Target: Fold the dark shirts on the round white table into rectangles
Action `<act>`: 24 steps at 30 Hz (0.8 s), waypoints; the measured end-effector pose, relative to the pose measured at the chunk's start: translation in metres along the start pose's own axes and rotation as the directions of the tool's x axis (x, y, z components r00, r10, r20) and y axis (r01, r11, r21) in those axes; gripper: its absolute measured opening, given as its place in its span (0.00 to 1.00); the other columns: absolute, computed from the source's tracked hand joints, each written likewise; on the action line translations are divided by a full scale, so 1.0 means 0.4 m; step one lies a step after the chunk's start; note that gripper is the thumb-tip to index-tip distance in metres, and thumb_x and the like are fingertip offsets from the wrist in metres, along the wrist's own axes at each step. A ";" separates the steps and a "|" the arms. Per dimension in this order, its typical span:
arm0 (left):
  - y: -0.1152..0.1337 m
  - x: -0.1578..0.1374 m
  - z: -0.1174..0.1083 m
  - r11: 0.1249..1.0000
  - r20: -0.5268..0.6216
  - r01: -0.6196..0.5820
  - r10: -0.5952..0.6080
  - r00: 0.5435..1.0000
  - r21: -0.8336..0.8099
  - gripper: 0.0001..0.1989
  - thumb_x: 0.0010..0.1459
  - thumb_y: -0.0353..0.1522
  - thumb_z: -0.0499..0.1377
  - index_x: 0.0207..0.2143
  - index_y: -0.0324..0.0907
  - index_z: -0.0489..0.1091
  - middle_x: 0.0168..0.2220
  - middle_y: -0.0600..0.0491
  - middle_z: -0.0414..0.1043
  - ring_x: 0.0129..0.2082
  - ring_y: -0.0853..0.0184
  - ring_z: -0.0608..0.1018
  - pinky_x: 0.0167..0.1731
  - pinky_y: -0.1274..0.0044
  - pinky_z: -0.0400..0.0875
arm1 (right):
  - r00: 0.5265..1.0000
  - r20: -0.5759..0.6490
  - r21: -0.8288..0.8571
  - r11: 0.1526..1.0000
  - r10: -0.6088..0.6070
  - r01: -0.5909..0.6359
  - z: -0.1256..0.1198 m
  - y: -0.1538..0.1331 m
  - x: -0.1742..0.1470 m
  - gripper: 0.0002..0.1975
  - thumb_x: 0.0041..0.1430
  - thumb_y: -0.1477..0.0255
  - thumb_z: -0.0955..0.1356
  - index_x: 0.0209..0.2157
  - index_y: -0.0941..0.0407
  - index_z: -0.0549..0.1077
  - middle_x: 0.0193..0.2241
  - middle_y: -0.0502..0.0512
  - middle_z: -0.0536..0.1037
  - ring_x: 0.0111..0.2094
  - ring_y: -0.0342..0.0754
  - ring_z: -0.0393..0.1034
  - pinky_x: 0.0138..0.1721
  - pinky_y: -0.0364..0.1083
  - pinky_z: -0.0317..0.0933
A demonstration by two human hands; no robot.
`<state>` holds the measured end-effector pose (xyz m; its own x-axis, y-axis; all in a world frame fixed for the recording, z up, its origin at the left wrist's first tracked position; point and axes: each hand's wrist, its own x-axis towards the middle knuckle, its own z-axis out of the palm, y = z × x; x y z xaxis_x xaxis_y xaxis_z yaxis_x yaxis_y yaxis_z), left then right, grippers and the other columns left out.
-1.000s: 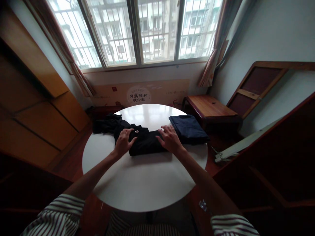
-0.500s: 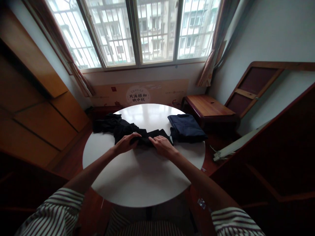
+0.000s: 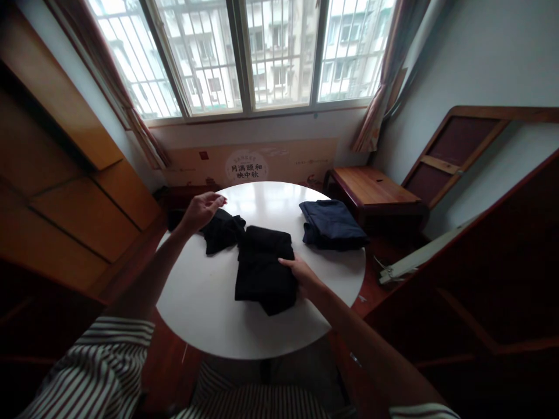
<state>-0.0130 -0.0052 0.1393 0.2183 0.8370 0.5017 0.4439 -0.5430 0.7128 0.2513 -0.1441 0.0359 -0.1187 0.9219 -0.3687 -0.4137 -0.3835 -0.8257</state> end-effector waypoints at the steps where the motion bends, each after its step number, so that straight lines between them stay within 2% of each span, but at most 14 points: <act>1: -0.023 -0.039 0.010 0.999 0.019 0.028 -0.028 0.999 0.022 0.09 0.61 0.34 0.59 0.34 0.36 0.75 0.34 0.47 0.79 0.34 0.66 0.80 0.38 0.73 0.73 | 1.000 0.005 -0.006 1.000 0.001 -0.001 -0.018 0.014 -0.004 0.26 0.50 0.77 0.72 0.51 0.54 0.67 0.42 0.58 0.81 0.40 0.54 0.78 0.46 0.53 0.72; 4: -0.082 -0.150 0.056 0.989 0.134 0.127 -0.137 0.981 0.075 0.11 0.60 0.36 0.58 0.33 0.38 0.76 0.32 0.48 0.80 0.31 0.64 0.80 0.31 0.75 0.73 | 0.997 0.036 -0.177 0.981 -0.067 0.073 -0.071 0.022 -0.012 0.32 0.49 0.74 0.74 0.55 0.55 0.64 0.44 0.59 0.80 0.43 0.54 0.77 0.48 0.53 0.71; 5: -0.096 -0.177 0.075 0.984 0.174 0.155 -0.168 0.970 0.083 0.12 0.60 0.37 0.58 0.34 0.38 0.77 0.31 0.48 0.80 0.31 0.63 0.80 0.30 0.75 0.73 | 0.992 0.028 -0.306 0.943 -0.126 0.128 -0.084 0.015 -0.014 0.33 0.49 0.72 0.75 0.57 0.55 0.63 0.43 0.59 0.80 0.43 0.54 0.77 0.48 0.53 0.71; 6: -0.107 -0.197 0.094 0.981 0.202 0.176 -0.190 0.961 0.087 0.14 0.60 0.39 0.57 0.35 0.38 0.77 0.31 0.48 0.80 0.31 0.63 0.80 0.30 0.76 0.73 | 0.977 0.015 -0.461 0.866 -0.211 0.194 -0.092 0.007 -0.016 0.35 0.50 0.70 0.75 0.58 0.55 0.63 0.41 0.59 0.80 0.42 0.56 0.77 0.47 0.55 0.71; 7: -0.114 -0.208 0.114 0.979 0.217 0.188 -0.202 0.955 0.083 0.16 0.60 0.40 0.57 0.36 0.37 0.77 0.32 0.47 0.80 0.32 0.62 0.81 0.31 0.76 0.73 | 0.946 0.010 -0.620 0.741 -0.323 0.260 -0.095 -0.002 -0.018 0.35 0.52 0.68 0.74 0.60 0.56 0.63 0.40 0.60 0.80 0.41 0.57 0.77 0.47 0.56 0.71; 8: -0.119 -0.212 0.132 0.979 0.220 0.190 -0.201 0.955 0.070 0.17 0.61 0.42 0.57 0.37 0.37 0.77 0.33 0.47 0.80 0.33 0.62 0.81 0.32 0.75 0.73 | 0.894 0.037 -0.757 0.572 -0.447 0.317 -0.092 -0.010 -0.022 0.34 0.54 0.66 0.73 0.60 0.57 0.63 0.40 0.61 0.80 0.42 0.59 0.76 0.48 0.58 0.70; 10: -0.120 -0.200 0.167 0.983 0.213 0.180 -0.181 0.960 0.026 0.19 0.60 0.44 0.57 0.38 0.37 0.78 0.37 0.45 0.80 0.36 0.61 0.81 0.37 0.74 0.74 | 0.755 0.201 -0.893 0.200 -0.624 0.403 -0.070 -0.015 -0.033 0.28 0.60 0.63 0.70 0.59 0.58 0.67 0.44 0.66 0.78 0.47 0.62 0.74 0.51 0.61 0.66; 11: -0.118 -0.185 0.183 0.985 0.230 0.175 -0.169 0.959 -0.006 0.20 0.60 0.45 0.58 0.39 0.37 0.78 0.38 0.45 0.80 0.37 0.61 0.81 0.38 0.74 0.74 | 0.700 0.322 -0.892 0.042 -0.638 0.449 -0.054 -0.013 -0.041 0.26 0.62 0.61 0.68 0.59 0.57 0.68 0.49 0.68 0.76 0.51 0.63 0.71 0.54 0.62 0.64; 12: -0.116 -0.169 0.198 0.984 0.264 0.173 -0.157 0.952 -0.040 0.21 0.59 0.46 0.58 0.39 0.37 0.78 0.38 0.45 0.80 0.38 0.61 0.80 0.39 0.74 0.74 | 0.670 0.449 -0.859 -0.080 -0.591 0.505 -0.036 -0.006 -0.049 0.26 0.64 0.60 0.67 0.59 0.56 0.69 0.54 0.68 0.73 0.55 0.63 0.68 0.57 0.63 0.61; 13: -0.115 -0.151 0.212 0.982 0.312 0.176 -0.146 0.939 -0.070 0.21 0.59 0.47 0.59 0.39 0.37 0.78 0.37 0.45 0.80 0.37 0.61 0.80 0.39 0.74 0.74 | 0.661 0.559 -0.811 -0.164 -0.500 0.562 -0.020 0.003 -0.058 0.27 0.64 0.58 0.66 0.60 0.55 0.68 0.58 0.67 0.70 0.59 0.63 0.64 0.59 0.63 0.58; 15: -0.117 -0.118 0.236 0.977 0.417 0.191 -0.138 0.898 -0.089 0.22 0.56 0.47 0.62 0.39 0.37 0.79 0.34 0.46 0.80 0.34 0.62 0.80 0.37 0.74 0.74 | 0.672 0.682 -0.732 -0.250 -0.289 0.634 0.005 0.031 -0.075 0.32 0.63 0.52 0.66 0.63 0.52 0.65 0.64 0.64 0.64 0.64 0.64 0.58 0.62 0.66 0.53; 17: -0.129 -0.097 0.257 0.976 0.484 0.212 -0.159 0.861 -0.055 0.21 0.53 0.46 0.65 0.38 0.36 0.79 0.31 0.47 0.80 0.31 0.62 0.79 0.34 0.75 0.74 | 0.696 0.698 -0.710 -0.291 -0.169 0.641 0.013 0.062 -0.094 0.36 0.60 0.48 0.66 0.65 0.50 0.63 0.67 0.63 0.58 0.67 0.66 0.51 0.63 0.69 0.47; 21: -0.163 -0.090 0.289 0.971 0.475 0.237 -0.213 0.854 0.009 0.20 0.55 0.46 0.64 0.35 0.37 0.80 0.29 0.48 0.80 0.29 0.63 0.79 0.32 0.76 0.73 | 0.709 0.691 -0.711 -0.310 -0.144 0.631 -0.012 0.113 -0.139 0.36 0.61 0.49 0.66 0.67 0.45 0.59 0.70 0.58 0.50 0.69 0.64 0.42 0.65 0.67 0.42; 24: -0.170 -0.104 0.295 0.978 0.395 0.198 -0.208 0.895 0.065 0.19 0.58 0.44 0.61 0.34 0.37 0.80 0.31 0.47 0.80 0.31 0.63 0.79 0.34 0.75 0.73 | 0.700 0.703 -0.700 -0.296 -0.125 0.650 -0.036 0.128 -0.172 0.35 0.63 0.50 0.64 0.68 0.44 0.55 0.71 0.55 0.47 0.70 0.61 0.39 0.66 0.65 0.40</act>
<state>0.0505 0.0048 0.0121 0.4461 0.8885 0.1077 0.5338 -0.3608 0.7648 0.2513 -0.2280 0.0126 -0.6660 0.7316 0.1457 0.6768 0.6747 -0.2944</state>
